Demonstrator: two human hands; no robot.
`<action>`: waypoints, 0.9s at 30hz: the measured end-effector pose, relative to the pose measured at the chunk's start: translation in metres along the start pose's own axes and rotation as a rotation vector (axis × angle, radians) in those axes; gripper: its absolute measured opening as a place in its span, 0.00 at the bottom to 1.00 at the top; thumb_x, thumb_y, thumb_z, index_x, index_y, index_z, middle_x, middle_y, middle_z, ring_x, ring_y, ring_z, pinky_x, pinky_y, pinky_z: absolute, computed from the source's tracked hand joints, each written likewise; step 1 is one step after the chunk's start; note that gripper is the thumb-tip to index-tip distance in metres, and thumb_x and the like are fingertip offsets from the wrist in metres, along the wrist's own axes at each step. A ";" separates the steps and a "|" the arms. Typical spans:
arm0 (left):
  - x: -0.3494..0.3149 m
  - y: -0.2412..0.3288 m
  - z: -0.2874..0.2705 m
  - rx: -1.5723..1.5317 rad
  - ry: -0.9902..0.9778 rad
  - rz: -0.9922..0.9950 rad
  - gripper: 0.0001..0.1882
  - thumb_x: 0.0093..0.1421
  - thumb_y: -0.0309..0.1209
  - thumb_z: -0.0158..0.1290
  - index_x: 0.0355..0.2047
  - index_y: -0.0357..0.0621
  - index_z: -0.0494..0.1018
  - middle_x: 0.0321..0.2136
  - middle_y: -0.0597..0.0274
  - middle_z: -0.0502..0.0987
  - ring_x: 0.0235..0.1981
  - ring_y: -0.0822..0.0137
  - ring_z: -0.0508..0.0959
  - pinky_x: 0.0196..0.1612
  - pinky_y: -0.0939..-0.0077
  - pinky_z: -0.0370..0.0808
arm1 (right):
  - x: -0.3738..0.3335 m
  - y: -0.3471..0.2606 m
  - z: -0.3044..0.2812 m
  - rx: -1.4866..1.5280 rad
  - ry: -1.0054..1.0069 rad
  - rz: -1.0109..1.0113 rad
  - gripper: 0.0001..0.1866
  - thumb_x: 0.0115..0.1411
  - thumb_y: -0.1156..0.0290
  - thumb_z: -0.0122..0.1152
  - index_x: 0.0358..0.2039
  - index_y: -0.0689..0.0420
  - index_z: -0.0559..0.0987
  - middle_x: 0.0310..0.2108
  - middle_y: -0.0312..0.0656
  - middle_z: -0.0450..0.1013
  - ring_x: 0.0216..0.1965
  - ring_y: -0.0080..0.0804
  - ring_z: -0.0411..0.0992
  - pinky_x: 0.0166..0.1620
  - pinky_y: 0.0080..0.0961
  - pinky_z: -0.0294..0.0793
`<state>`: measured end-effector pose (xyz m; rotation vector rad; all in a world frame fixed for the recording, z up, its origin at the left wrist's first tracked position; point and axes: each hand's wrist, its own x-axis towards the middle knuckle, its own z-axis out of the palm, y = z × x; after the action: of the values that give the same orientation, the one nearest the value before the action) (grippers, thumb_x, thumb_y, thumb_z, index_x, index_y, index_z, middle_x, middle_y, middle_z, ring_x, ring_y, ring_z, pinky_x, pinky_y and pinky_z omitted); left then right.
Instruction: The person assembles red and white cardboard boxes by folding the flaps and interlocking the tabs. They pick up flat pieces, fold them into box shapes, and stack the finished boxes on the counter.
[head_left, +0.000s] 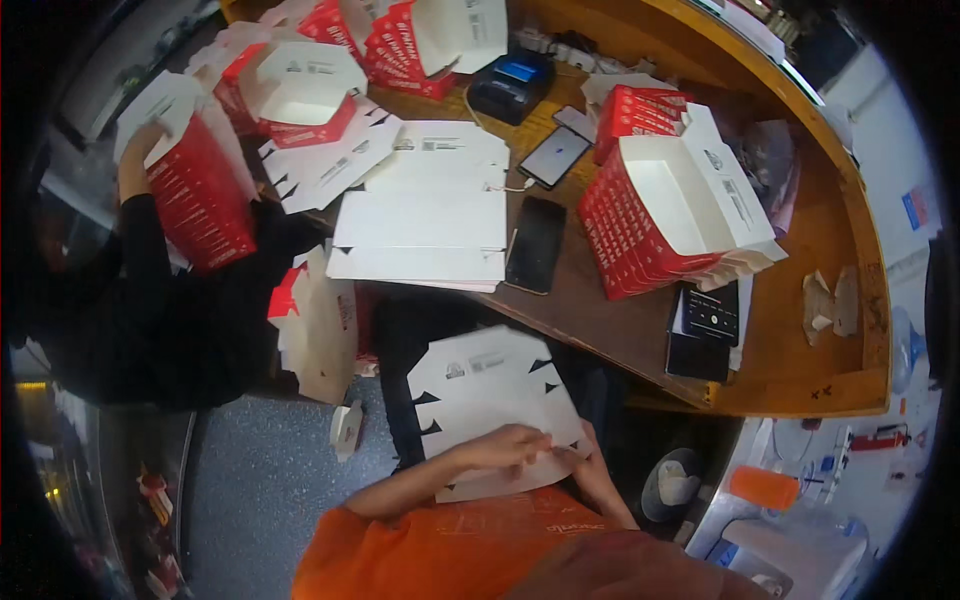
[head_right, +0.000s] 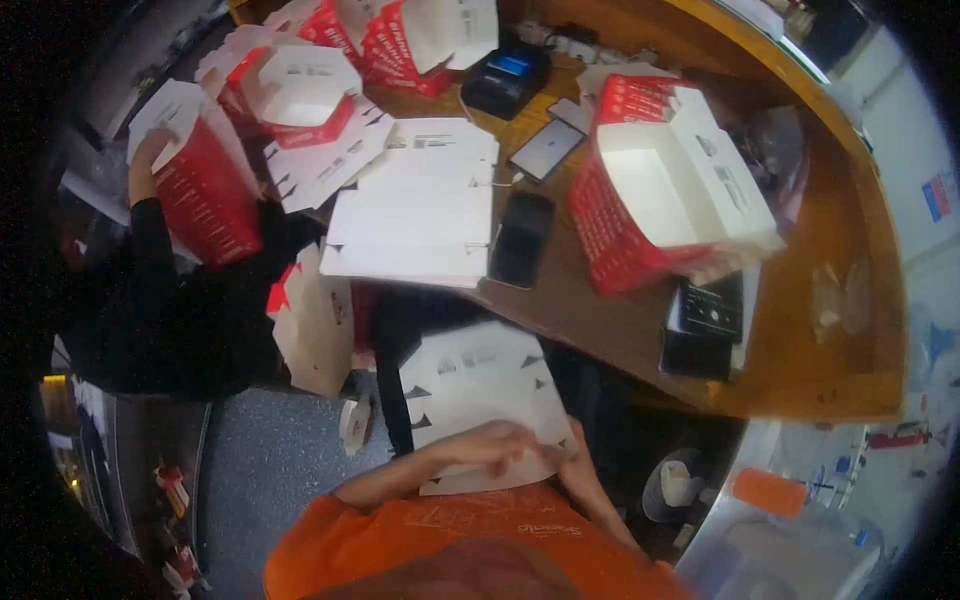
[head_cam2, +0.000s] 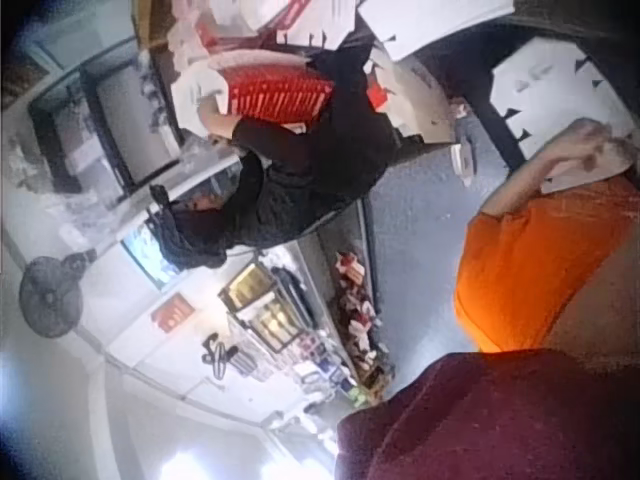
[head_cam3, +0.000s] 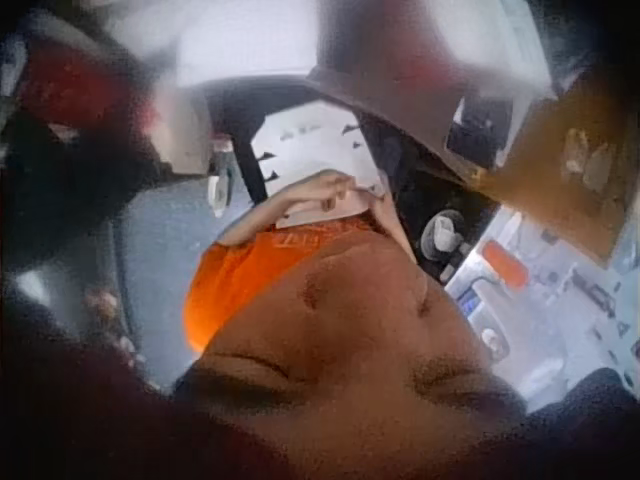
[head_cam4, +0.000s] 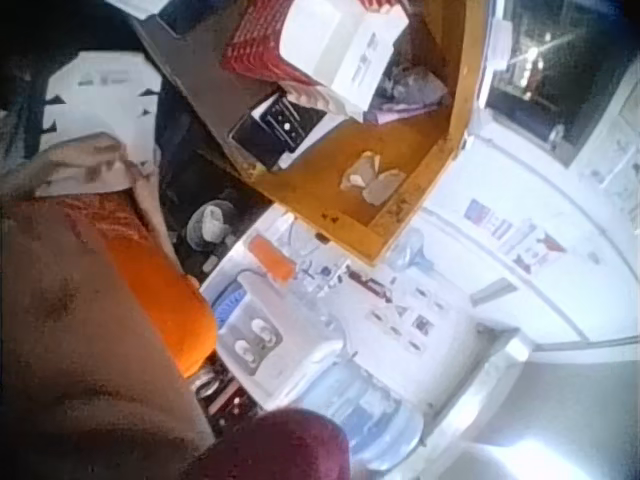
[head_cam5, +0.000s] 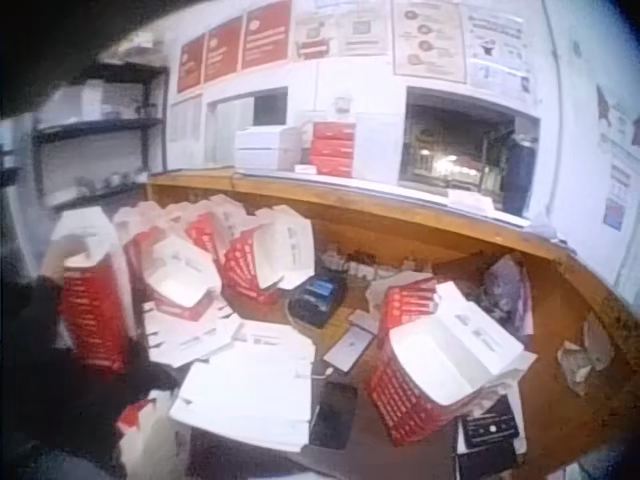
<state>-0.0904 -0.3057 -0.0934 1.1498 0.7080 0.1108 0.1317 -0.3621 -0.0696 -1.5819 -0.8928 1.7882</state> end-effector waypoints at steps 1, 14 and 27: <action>0.006 -0.006 0.000 -0.111 0.081 -0.073 0.37 0.71 0.61 0.42 0.57 0.37 0.72 0.33 0.51 0.78 0.25 0.62 0.82 0.27 0.73 0.80 | 0.008 0.017 -0.003 -0.003 -0.038 -0.042 0.29 0.63 0.80 0.55 0.66 0.60 0.63 0.57 0.46 0.70 0.60 0.34 0.68 0.63 0.31 0.66; 0.046 -0.053 -0.038 -0.854 0.131 0.198 0.15 0.70 0.33 0.55 0.53 0.39 0.73 0.47 0.55 0.80 0.49 0.59 0.81 0.54 0.63 0.79 | 0.039 0.063 -0.030 -0.214 0.409 -0.216 0.19 0.60 0.73 0.73 0.49 0.62 0.76 0.38 0.41 0.79 0.35 0.25 0.78 0.35 0.22 0.79; 0.069 -0.025 -0.028 -0.588 0.335 0.236 0.12 0.72 0.26 0.50 0.53 0.40 0.74 0.47 0.56 0.79 0.48 0.62 0.81 0.50 0.66 0.82 | 0.036 -0.011 -0.017 -0.529 0.268 -0.621 0.10 0.54 0.71 0.77 0.22 0.61 0.83 0.25 0.42 0.76 0.28 0.30 0.76 0.32 0.26 0.74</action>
<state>-0.0591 -0.2646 -0.1521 0.6457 0.7623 0.6799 0.1443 -0.3252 -0.0834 -1.5504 -1.5924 0.9262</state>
